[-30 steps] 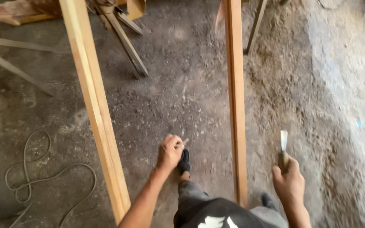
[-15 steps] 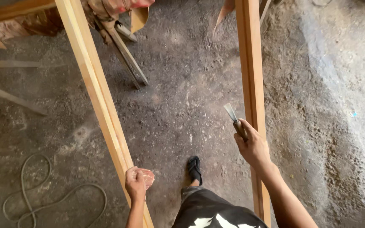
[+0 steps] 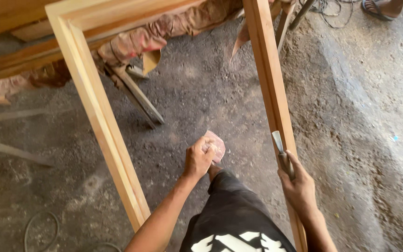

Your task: The person uses a chisel to pare and smooth the edges of a wooden frame resting on a workbench. They repeatedly scrape along the frame's corners and edges, removing small wood shavings to refine the joinery.

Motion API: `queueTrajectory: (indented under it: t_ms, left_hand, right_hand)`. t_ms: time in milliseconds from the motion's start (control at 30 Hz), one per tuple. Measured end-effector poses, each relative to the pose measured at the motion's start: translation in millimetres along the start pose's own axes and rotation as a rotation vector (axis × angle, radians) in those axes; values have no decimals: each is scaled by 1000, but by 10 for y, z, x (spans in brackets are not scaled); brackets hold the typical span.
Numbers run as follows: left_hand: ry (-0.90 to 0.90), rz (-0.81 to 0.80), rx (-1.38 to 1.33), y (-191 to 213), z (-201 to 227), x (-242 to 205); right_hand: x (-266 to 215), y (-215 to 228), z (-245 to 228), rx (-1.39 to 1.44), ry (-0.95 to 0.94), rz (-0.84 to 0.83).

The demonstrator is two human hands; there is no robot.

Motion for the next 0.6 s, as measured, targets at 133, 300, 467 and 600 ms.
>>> queueTrajectory:
  t_ms: [133, 300, 467, 600]
  left_hand:
    - [-117, -137, -70, 400, -16, 632]
    - [87, 13, 285, 1309, -152, 1664]
    - [-214, 129, 451, 1750, 124, 2894]
    - [-585, 149, 415, 1480, 222, 4358]
  right_hand:
    - [728, -398, -357, 32, 57, 169]
    - [2127, -793, -991, 216, 151, 206]
    - [3219, -829, -1687, 262, 212, 255]
    - [3909, -972, -1971, 155, 271, 345]
Point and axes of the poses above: each hand's wrist, its own x-axis towards the middle knuckle, its own y-axis out of the back of the hand, z = x × y, the point moved 5 cm from there along x, towards the middle knuckle, and after that the axes turned 5 degrees about -x, right-handed, at the moved point
